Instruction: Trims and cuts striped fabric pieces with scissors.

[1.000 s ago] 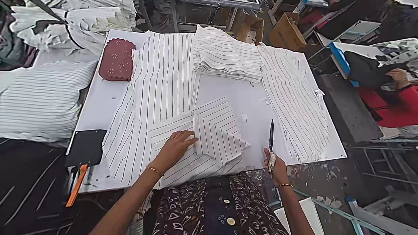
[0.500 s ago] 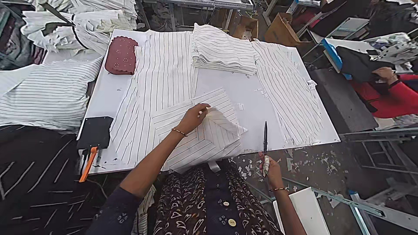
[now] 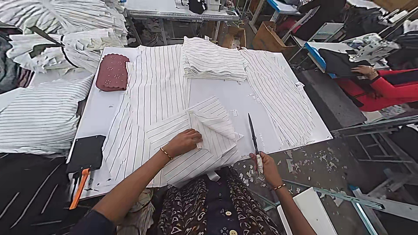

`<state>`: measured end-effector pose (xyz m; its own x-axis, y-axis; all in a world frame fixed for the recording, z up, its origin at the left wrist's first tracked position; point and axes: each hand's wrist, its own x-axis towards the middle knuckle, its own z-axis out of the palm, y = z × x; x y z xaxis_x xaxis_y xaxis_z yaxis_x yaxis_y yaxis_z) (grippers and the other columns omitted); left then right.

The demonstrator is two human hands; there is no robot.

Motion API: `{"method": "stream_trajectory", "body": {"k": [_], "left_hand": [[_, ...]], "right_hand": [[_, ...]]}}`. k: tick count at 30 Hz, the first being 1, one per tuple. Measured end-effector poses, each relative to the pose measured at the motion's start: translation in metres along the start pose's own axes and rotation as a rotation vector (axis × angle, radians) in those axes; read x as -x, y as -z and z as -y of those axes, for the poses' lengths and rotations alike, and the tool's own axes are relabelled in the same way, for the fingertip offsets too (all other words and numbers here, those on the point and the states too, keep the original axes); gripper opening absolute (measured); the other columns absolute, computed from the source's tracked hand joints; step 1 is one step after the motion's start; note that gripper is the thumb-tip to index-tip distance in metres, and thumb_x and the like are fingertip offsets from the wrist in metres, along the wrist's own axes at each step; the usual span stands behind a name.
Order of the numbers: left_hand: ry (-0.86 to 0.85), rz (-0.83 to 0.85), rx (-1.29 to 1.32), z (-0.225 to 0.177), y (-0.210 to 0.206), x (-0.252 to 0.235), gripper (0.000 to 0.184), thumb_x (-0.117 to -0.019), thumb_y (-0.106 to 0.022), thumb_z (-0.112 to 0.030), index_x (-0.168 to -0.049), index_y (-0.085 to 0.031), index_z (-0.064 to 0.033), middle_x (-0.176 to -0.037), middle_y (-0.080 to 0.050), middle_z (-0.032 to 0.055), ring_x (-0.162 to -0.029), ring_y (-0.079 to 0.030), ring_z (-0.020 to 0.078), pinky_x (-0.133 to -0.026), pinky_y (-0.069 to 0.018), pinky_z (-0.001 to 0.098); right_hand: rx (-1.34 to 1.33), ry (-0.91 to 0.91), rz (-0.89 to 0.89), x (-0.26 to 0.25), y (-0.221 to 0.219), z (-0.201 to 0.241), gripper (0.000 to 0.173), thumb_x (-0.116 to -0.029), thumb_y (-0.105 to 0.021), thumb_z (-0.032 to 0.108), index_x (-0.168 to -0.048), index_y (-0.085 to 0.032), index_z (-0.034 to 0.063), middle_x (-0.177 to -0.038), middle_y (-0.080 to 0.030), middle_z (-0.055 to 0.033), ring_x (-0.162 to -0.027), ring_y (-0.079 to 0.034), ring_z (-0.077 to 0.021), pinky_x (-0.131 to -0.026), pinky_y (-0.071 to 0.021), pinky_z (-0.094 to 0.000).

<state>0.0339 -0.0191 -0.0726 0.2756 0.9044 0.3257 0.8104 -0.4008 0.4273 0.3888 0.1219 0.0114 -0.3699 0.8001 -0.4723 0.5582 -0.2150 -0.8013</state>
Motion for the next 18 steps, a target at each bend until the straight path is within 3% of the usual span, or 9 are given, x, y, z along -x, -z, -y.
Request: {"method": "stream_trajectory", "body": {"k": [2,3,4,5,6,7,11,18], "left_hand": [[0.2,-0.044,0.216,0.0,0.003,-0.01,0.023,-0.1009,-0.059,-0.015,-0.106,-0.076,-0.0003,-0.124,-0.071,0.0162,-0.125,-0.063,0.0349,-0.113,-0.0411,0.054],[0.319,-0.083,0.373,-0.002,0.01,-0.019,0.026,-0.1005,-0.062,-0.017,-0.107,-0.075,0.0032,-0.124,-0.072,0.0166,-0.128,-0.062,0.0316,-0.116,-0.0375,0.0522],[0.444,-0.119,0.513,-0.006,0.019,-0.03,0.027,-0.0995,-0.064,-0.02,-0.109,-0.074,0.0037,-0.118,-0.074,0.0135,-0.121,-0.066,0.0226,-0.115,-0.0406,0.044],[0.551,-0.142,0.628,-0.009,0.029,-0.042,0.027,-0.0984,-0.066,-0.023,-0.108,-0.073,0.002,-0.104,-0.075,0.0066,-0.102,-0.068,0.0088,-0.1,-0.0491,0.0298],[0.624,-0.139,0.733,-0.012,0.039,-0.054,0.025,-0.098,-0.067,-0.023,-0.106,-0.069,0.0003,-0.089,-0.071,-0.0013,-0.082,-0.063,-0.0016,-0.082,-0.0504,0.0199],[0.666,-0.134,0.827,-0.014,0.048,-0.064,0.02,-0.0977,-0.068,-0.02,-0.104,-0.067,-0.0009,-0.081,-0.068,-0.0062,-0.072,-0.06,-0.006,-0.072,-0.0501,0.0159],[0.674,-0.208,1.005,-0.018,0.062,-0.086,0.007,-0.0957,-0.068,-0.012,-0.097,-0.07,-0.0056,-0.075,-0.069,-0.0128,-0.068,-0.062,-0.0073,-0.068,-0.0526,0.0142],[0.68,-0.375,1.093,-0.025,0.065,-0.097,0.004,-0.0941,-0.069,-0.009,-0.092,-0.073,-0.0089,-0.076,-0.071,-0.0122,-0.068,-0.065,-0.0047,-0.067,-0.0551,0.0157]], "right_hand": [[-0.001,0.029,0.07,-0.003,-0.001,0.011,0.017,-0.1008,-0.065,0.017,-0.091,-0.06,0.0049,-0.056,-0.06,0.0035,-0.045,-0.056,-0.0045,-0.045,-0.0496,-0.0212],[-0.007,0.039,0.115,-0.004,-0.001,0.018,0.015,-0.1004,-0.065,0.016,-0.092,-0.06,0.0051,-0.057,-0.06,0.0039,-0.045,-0.056,-0.0041,-0.045,-0.0492,-0.0207],[-0.013,0.048,0.17,-0.006,0.0,0.024,0.014,-0.0998,-0.066,0.016,-0.092,-0.059,0.0062,-0.057,-0.06,0.0046,-0.044,-0.056,-0.0036,-0.045,-0.0486,-0.0202],[-0.015,0.059,0.232,-0.009,0.002,0.029,0.014,-0.099,-0.066,0.016,-0.091,-0.059,0.0075,-0.057,-0.06,0.0056,-0.045,-0.056,-0.0032,-0.045,-0.0483,-0.0198],[-0.011,0.071,0.3,-0.012,0.004,0.035,0.014,-0.0984,-0.067,0.017,-0.09,-0.058,0.0095,-0.057,-0.059,0.0071,-0.045,-0.055,-0.0024,-0.045,-0.0481,-0.0192],[-0.005,0.081,0.364,-0.016,0.006,0.041,0.014,-0.0978,-0.067,0.018,-0.089,-0.058,0.0114,-0.058,-0.058,0.0085,-0.045,-0.055,-0.0018,-0.045,-0.048,-0.0188],[0.009,0.125,0.561,-0.036,0.016,0.062,0.02,-0.095,-0.07,0.027,-0.086,-0.055,0.0156,-0.056,-0.053,0.0125,-0.044,-0.052,0.0005,-0.045,-0.0462,-0.0178],[0.053,0.17,0.747,-0.064,0.037,0.087,0.036,-0.0872,-0.076,0.05,-0.086,-0.055,0.0206,-0.059,-0.049,0.0157,-0.046,-0.045,0.005,-0.044,-0.037,-0.0136]]}}
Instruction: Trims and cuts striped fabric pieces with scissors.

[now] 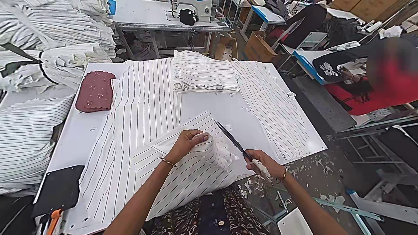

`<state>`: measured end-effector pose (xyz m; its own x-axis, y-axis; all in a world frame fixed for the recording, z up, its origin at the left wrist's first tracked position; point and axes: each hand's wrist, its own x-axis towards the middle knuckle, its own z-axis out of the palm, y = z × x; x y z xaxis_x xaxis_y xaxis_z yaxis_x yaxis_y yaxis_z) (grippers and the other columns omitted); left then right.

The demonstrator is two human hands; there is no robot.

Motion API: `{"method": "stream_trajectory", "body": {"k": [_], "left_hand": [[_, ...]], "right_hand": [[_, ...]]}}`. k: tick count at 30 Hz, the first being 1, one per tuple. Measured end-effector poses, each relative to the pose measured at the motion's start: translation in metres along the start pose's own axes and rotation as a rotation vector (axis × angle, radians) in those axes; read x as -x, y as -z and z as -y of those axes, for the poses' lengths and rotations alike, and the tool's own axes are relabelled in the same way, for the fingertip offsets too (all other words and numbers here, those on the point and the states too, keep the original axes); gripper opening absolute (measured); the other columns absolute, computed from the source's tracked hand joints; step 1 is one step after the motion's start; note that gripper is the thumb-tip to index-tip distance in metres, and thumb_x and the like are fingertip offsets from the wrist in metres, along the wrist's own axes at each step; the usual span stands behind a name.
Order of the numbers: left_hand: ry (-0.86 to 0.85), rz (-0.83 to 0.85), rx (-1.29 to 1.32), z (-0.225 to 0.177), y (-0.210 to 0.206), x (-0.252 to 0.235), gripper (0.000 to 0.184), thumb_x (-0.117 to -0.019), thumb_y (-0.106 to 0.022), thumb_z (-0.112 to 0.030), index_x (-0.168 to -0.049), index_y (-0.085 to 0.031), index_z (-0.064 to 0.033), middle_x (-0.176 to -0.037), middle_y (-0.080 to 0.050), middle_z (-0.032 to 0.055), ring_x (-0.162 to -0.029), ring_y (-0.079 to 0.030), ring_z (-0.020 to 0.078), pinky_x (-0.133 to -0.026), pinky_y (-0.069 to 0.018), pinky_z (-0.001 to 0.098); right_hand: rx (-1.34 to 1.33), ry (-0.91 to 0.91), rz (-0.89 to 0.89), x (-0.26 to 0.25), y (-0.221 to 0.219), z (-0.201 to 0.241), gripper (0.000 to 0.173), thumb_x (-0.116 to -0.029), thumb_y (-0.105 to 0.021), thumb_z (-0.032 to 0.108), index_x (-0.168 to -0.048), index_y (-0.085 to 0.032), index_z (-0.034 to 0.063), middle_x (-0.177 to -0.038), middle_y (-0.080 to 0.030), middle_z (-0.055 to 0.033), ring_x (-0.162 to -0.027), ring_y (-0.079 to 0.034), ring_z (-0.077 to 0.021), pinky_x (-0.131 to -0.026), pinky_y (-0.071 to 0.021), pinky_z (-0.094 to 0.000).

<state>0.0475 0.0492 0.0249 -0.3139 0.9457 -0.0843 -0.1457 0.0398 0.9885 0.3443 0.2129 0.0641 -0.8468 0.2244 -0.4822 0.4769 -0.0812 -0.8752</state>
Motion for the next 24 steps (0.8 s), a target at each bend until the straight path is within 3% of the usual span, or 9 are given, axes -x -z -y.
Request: {"method": "stream_trajectory", "body": {"k": [9,18,24], "left_hand": [[0.096,-0.03,0.097,-0.02,-0.012,-0.001,0.01,-0.0993,-0.062,-0.011,-0.091,-0.068,-0.0107,-0.07,-0.067,-0.0112,-0.061,-0.062,-0.0028,-0.06,-0.0526,0.0154],[-0.038,-0.158,0.043,-0.014,-0.019,-0.004,0.007,-0.0968,-0.063,-0.009,-0.091,-0.066,-0.0095,-0.072,-0.062,-0.0125,-0.064,-0.057,-0.0053,-0.063,-0.0476,0.0128],[-0.058,-0.231,0.024,-0.013,-0.025,-0.005,0.006,-0.0962,-0.063,-0.009,-0.091,-0.066,-0.0085,-0.071,-0.061,-0.0123,-0.065,-0.057,-0.0055,-0.063,-0.0467,0.0129]], "right_hand": [[0.3,0.009,0.028,-0.019,0.004,0.01,0.042,-0.0857,-0.077,0.05,-0.09,-0.054,0.0158,-0.063,-0.046,0.0153,-0.053,-0.043,0.0062,-0.052,-0.0362,-0.0143],[0.33,0.019,0.057,-0.024,0.003,0.012,0.045,-0.085,-0.077,0.053,-0.089,-0.054,0.0146,-0.063,-0.044,0.0145,-0.055,-0.042,0.0056,-0.053,-0.0347,-0.0152],[0.364,-0.009,0.001,-0.02,-0.002,0.016,0.04,-0.0852,-0.079,0.047,-0.087,-0.055,0.0142,-0.062,-0.044,0.014,-0.054,-0.042,0.0051,-0.052,-0.0346,-0.0165]]}}
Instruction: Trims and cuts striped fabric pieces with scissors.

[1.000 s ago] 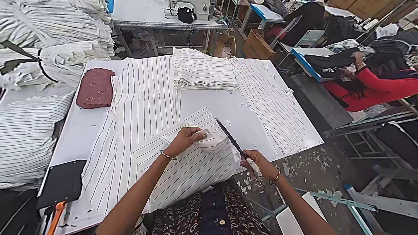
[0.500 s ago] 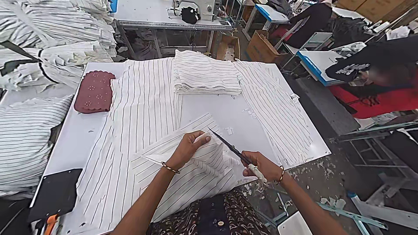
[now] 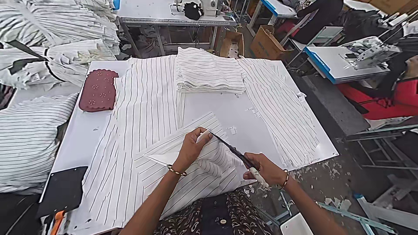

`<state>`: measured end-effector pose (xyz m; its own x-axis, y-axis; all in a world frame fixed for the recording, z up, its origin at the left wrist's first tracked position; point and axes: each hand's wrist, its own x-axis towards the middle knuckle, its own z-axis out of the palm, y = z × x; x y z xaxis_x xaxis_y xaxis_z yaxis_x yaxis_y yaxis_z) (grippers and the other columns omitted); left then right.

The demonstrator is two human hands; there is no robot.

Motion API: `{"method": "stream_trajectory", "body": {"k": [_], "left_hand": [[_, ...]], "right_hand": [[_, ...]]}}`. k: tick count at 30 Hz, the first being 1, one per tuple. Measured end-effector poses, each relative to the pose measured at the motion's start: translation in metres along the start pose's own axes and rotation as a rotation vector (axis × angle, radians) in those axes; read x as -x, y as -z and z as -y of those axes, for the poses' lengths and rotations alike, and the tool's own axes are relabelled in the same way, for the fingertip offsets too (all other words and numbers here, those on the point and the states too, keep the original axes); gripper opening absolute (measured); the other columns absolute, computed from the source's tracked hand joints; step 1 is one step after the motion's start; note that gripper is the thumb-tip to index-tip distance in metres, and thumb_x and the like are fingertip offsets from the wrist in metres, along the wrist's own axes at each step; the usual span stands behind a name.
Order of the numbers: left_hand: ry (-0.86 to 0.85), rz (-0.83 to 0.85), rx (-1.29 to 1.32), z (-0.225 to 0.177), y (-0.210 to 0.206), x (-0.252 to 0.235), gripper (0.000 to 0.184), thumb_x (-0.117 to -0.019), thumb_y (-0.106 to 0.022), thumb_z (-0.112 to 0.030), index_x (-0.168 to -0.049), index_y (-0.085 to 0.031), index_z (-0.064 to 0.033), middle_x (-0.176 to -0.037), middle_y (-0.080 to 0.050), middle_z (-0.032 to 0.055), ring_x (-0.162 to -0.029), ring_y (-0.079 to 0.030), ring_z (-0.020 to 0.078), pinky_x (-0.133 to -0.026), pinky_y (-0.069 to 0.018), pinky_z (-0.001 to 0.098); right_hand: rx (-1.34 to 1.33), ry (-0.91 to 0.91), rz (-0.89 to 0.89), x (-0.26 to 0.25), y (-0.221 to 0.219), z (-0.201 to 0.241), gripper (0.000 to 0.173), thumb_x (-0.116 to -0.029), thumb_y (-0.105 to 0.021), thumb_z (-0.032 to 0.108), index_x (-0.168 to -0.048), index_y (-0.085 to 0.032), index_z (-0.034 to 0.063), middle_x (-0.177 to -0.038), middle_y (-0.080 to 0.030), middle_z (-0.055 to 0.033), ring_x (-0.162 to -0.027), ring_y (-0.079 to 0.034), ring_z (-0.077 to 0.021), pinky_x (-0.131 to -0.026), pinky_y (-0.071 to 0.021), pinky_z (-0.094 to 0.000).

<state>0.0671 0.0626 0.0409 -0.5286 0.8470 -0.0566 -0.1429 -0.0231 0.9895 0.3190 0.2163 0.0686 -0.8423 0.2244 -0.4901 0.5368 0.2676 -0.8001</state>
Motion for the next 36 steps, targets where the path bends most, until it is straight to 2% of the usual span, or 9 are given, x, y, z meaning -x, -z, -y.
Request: {"method": "stream_trajectory", "body": {"k": [4,9,17,25,31,33,34,35,36], "left_hand": [[0.003,-0.051,0.007,0.002,-0.004,0.002,0.005,-0.0965,-0.063,-0.011,-0.094,-0.067,-0.0076,-0.076,-0.064,-0.0107,-0.069,-0.059,-0.0043,-0.066,-0.0491,0.0147],[0.029,-0.096,0.068,0.001,-0.008,0.006,0.006,-0.0972,-0.062,-0.008,-0.093,-0.066,-0.0076,-0.072,-0.063,-0.0102,-0.064,-0.058,-0.0035,-0.062,-0.0483,0.0141],[0.035,-0.091,0.081,0.001,-0.01,0.008,0.007,-0.0974,-0.061,-0.007,-0.092,-0.065,-0.0076,-0.07,-0.062,-0.0102,-0.062,-0.058,-0.0032,-0.06,-0.0487,0.0146],[0.022,-0.036,0.048,0.004,-0.011,0.009,0.004,-0.0953,-0.063,-0.007,-0.092,-0.065,-0.0083,-0.073,-0.063,-0.0107,-0.066,-0.058,-0.0041,-0.064,-0.0482,0.0144],[0.04,-0.024,0.044,0.004,-0.012,0.001,0.005,-0.0964,-0.063,-0.007,-0.092,-0.065,-0.0063,-0.073,-0.063,-0.0099,-0.066,-0.058,-0.0041,-0.064,-0.0488,0.0147],[0.03,-0.045,-0.091,0.008,-0.009,-0.008,0.01,-0.0983,-0.064,-0.014,-0.1,-0.067,-0.0047,-0.081,-0.067,-0.0065,-0.073,-0.062,-0.002,-0.07,-0.0511,0.0171],[0.027,-0.058,-0.225,0.009,-0.003,-0.013,0.02,-0.0997,-0.064,-0.02,-0.111,-0.068,-0.0044,-0.093,-0.071,-0.0021,-0.084,-0.065,0.0025,-0.078,-0.0528,0.0227],[0.028,-0.06,-0.36,0.009,0.005,-0.016,0.034,-0.101,-0.063,-0.027,-0.126,-0.065,-0.004,-0.112,-0.073,0.0056,-0.1,-0.069,0.0127,-0.09,-0.0537,0.0339],[0.019,-0.073,-0.465,0.008,0.017,-0.016,0.046,-0.1012,-0.063,-0.031,-0.137,-0.059,-0.0031,-0.128,-0.068,0.0138,-0.113,-0.067,0.0246,-0.097,-0.0515,0.0447]], "right_hand": [[0.07,-0.007,-0.049,0.002,-0.005,0.001,0.04,-0.0871,-0.077,0.046,-0.087,-0.057,0.012,-0.061,-0.043,0.0121,-0.053,-0.04,0.0036,-0.052,-0.0326,-0.0175],[0.043,-0.018,-0.095,0.006,-0.016,0.0,0.035,-0.0884,-0.077,0.041,-0.086,-0.058,0.0114,-0.061,-0.044,0.0125,-0.053,-0.04,0.0046,-0.052,-0.0329,-0.0169],[-0.023,0.025,-0.144,0.007,-0.034,-0.008,0.034,-0.0918,-0.074,0.04,-0.084,-0.057,0.011,-0.059,-0.045,0.0128,-0.052,-0.04,0.0056,-0.052,-0.0329,-0.0161],[-0.077,0.047,-0.157,-0.004,-0.043,0.0,0.035,-0.0896,-0.076,0.041,-0.085,-0.057,0.0129,-0.059,-0.045,0.0143,-0.052,-0.04,0.0063,-0.051,-0.0329,-0.0157],[-0.145,-0.017,-0.199,-0.009,-0.049,-0.002,0.029,-0.0905,-0.075,0.036,-0.089,-0.06,0.0116,-0.059,-0.052,0.0124,-0.051,-0.048,0.004,-0.052,-0.0407,-0.0171],[-0.135,-0.087,-0.272,-0.016,-0.046,-0.008,0.028,-0.0921,-0.075,0.035,-0.091,-0.061,0.0101,-0.062,-0.055,0.0088,-0.052,-0.051,0.0002,-0.053,-0.0444,-0.0202],[-0.09,-0.136,-0.325,-0.021,-0.042,-0.012,0.028,-0.0929,-0.074,0.033,-0.093,-0.062,0.0084,-0.063,-0.057,0.0059,-0.053,-0.054,-0.0026,-0.054,-0.0464,-0.0231],[-0.004,-0.199,-0.382,-0.027,-0.037,-0.018,0.027,-0.0937,-0.073,0.031,-0.094,-0.064,0.0064,-0.065,-0.059,0.002,-0.055,-0.055,-0.0069,-0.057,-0.0477,-0.0279],[0.099,-0.271,-0.436,-0.031,-0.03,-0.022,0.026,-0.0944,-0.072,0.027,-0.097,-0.066,0.0026,-0.069,-0.061,-0.0045,-0.061,-0.057,-0.0144,-0.062,-0.0474,-0.0359]]}}
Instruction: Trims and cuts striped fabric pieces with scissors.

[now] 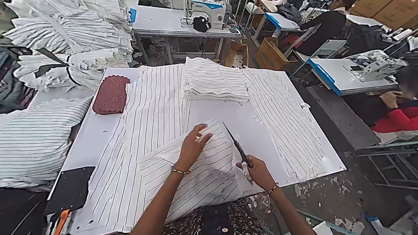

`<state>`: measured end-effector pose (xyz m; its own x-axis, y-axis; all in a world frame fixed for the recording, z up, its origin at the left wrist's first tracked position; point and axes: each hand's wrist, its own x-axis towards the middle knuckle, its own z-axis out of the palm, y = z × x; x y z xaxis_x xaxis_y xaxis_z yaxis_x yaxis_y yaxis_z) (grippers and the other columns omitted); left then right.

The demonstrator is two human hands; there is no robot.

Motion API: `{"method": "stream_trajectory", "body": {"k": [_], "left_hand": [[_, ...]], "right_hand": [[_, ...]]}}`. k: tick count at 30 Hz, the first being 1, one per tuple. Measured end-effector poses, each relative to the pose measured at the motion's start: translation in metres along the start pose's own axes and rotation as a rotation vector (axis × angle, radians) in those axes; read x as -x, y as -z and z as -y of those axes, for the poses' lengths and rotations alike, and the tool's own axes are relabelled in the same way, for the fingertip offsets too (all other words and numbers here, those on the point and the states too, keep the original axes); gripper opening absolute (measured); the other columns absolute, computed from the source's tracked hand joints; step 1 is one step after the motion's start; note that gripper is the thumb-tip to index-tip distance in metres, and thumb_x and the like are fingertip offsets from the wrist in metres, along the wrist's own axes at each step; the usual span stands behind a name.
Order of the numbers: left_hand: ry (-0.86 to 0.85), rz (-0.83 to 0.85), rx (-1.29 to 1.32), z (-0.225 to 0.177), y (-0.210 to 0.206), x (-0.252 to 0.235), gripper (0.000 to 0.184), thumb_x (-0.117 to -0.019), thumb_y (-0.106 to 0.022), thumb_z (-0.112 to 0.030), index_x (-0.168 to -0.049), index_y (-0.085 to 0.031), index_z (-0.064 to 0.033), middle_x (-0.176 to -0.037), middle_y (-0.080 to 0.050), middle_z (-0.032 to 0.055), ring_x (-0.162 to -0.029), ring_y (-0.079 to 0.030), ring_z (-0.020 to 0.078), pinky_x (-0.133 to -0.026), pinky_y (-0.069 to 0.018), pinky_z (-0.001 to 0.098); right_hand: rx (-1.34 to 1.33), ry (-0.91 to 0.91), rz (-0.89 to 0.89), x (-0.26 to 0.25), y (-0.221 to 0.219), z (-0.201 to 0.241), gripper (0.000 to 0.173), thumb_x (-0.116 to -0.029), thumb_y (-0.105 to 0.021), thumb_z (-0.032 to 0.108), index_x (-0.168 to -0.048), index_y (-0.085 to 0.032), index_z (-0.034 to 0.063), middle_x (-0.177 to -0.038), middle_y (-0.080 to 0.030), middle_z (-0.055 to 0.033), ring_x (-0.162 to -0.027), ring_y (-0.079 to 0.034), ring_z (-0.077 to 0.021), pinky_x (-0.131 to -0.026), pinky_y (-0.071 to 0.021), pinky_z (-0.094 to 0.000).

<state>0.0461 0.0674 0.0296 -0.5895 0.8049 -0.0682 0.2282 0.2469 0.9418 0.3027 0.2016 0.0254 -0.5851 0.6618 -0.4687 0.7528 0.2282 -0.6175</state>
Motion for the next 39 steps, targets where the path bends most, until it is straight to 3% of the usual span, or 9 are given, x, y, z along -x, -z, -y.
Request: {"method": "stream_trajectory", "body": {"k": [7,11,17,21,25,27,29,35,39], "left_hand": [[0.108,-0.396,-0.417,0.072,0.092,0.079,0.068,-0.087,-0.079,-0.036,-0.139,-0.057,0.0015,-0.146,-0.051,0.029,-0.134,-0.047,0.053,-0.103,-0.0353,0.0746],[0.33,-0.41,-0.216,0.111,0.098,0.112,0.095,-0.077,-0.089,-0.022,-0.153,-0.038,0.0036,-0.147,-0.045,0.0331,-0.123,-0.053,0.0481,-0.096,-0.0472,0.0599],[0.43,-0.583,0.16,0.07,0.067,0.093,0.051,-0.09,-0.078,-0.012,-0.13,-0.056,0.0114,-0.116,-0.068,0.0265,-0.108,-0.068,0.03,-0.1,-0.0512,0.0476],[0.014,-0.122,0.203,-0.02,0.048,0.108,0.015,-0.0869,-0.076,-0.015,-0.09,-0.072,-0.0003,-0.076,-0.07,-0.0031,-0.07,-0.065,-0.002,-0.069,-0.055,0.0203],[-0.406,-0.053,0.259,-0.076,0.088,0.127,0.013,-0.0874,-0.078,-0.016,-0.085,-0.074,-0.003,-0.078,-0.069,-0.0067,-0.076,-0.06,-0.0092,-0.071,-0.049,0.0109],[-0.413,-0.113,0.28,-0.072,0.112,0.119,0.005,-0.0896,-0.076,-0.022,-0.089,-0.076,-0.0175,-0.083,-0.071,-0.017,-0.08,-0.063,-0.0113,-0.073,-0.0525,0.0108],[-0.387,-0.13,0.184,-0.056,0.123,0.088,0.008,-0.0872,-0.077,-0.017,-0.086,-0.074,-0.0093,-0.08,-0.068,-0.0124,-0.074,-0.061,-0.0093,-0.068,-0.051,0.0117],[-0.541,-0.518,-0.138,-0.085,0.139,-0.045,0.021,-0.0933,-0.063,-0.013,-0.106,-0.077,-0.0057,-0.087,-0.076,-0.001,-0.059,-0.063,-0.002,-0.053,-0.0537,0.0183],[-0.962,-0.575,-0.093,-0.12,0.141,-0.104,0.023,-0.1022,-0.057,-0.014,-0.112,-0.076,-0.0061,-0.119,-0.075,0.0037,-0.116,-0.068,0.0074,-0.103,-0.0532,0.023]], "right_hand": [[0.325,-0.145,-0.3,-0.049,0.028,-0.033,0.036,-0.097,-0.065,0.013,-0.128,-0.064,-0.0046,-0.112,-0.069,-0.0284,-0.106,-0.067,-0.0432,-0.094,-0.0495,-0.0588],[0.385,-0.051,-0.293,-0.066,0.035,-0.024,0.047,-0.1035,-0.058,0.014,-0.146,-0.051,-0.0038,-0.146,-0.049,-0.0314,-0.135,-0.05,-0.0449,-0.112,-0.0419,-0.0522],[0.191,0.707,-0.231,-0.043,-0.013,0.07,0.048,-0.0923,-0.071,0.012,-0.137,-0.061,-0.0039,-0.14,-0.059,-0.024,-0.129,-0.059,-0.0373,-0.108,-0.0484,-0.0492],[0.271,1.225,-0.072,-0.014,-0.039,0.145,0.079,-0.0728,-0.087,0.034,-0.141,-0.059,0.0072,-0.146,-0.058,-0.0135,-0.139,-0.051,-0.0351,-0.113,-0.0352,-0.0671],[0.307,1.184,0.02,-0.013,0.011,0.16,0.019,-0.0813,-0.075,0.01,-0.1,-0.076,0.0107,-0.094,-0.077,-0.0022,-0.088,-0.075,-0.0199,-0.098,-0.0523,-0.0552],[0.375,0.96,0.128,-0.025,0.04,0.147,0.015,-0.0934,-0.067,0.017,-0.099,-0.075,0.0061,-0.088,-0.075,-0.0106,-0.082,-0.073,-0.028,-0.077,-0.0555,-0.0523],[0.469,0.707,0.239,-0.05,0.063,0.141,0.027,-0.1,-0.062,0.026,-0.11,-0.074,0.0041,-0.097,-0.074,-0.0184,-0.094,-0.071,-0.0364,-0.081,-0.0524,-0.0592],[0.283,1.089,-0.882,-0.095,0.141,0.19,0.023,-0.0838,-0.066,0.003,-0.102,-0.079,0.0068,-0.098,-0.078,-0.0107,-0.09,-0.076,-0.0283,-0.077,-0.0614,-0.049],[0.201,1.218,-1.243,-0.124,0.194,0.208,0.021,-0.0908,-0.063,0.011,-0.102,-0.08,0.009,-0.103,-0.079,-0.0073,-0.1,-0.074,-0.0222,-0.093,-0.0556,-0.037]]}}
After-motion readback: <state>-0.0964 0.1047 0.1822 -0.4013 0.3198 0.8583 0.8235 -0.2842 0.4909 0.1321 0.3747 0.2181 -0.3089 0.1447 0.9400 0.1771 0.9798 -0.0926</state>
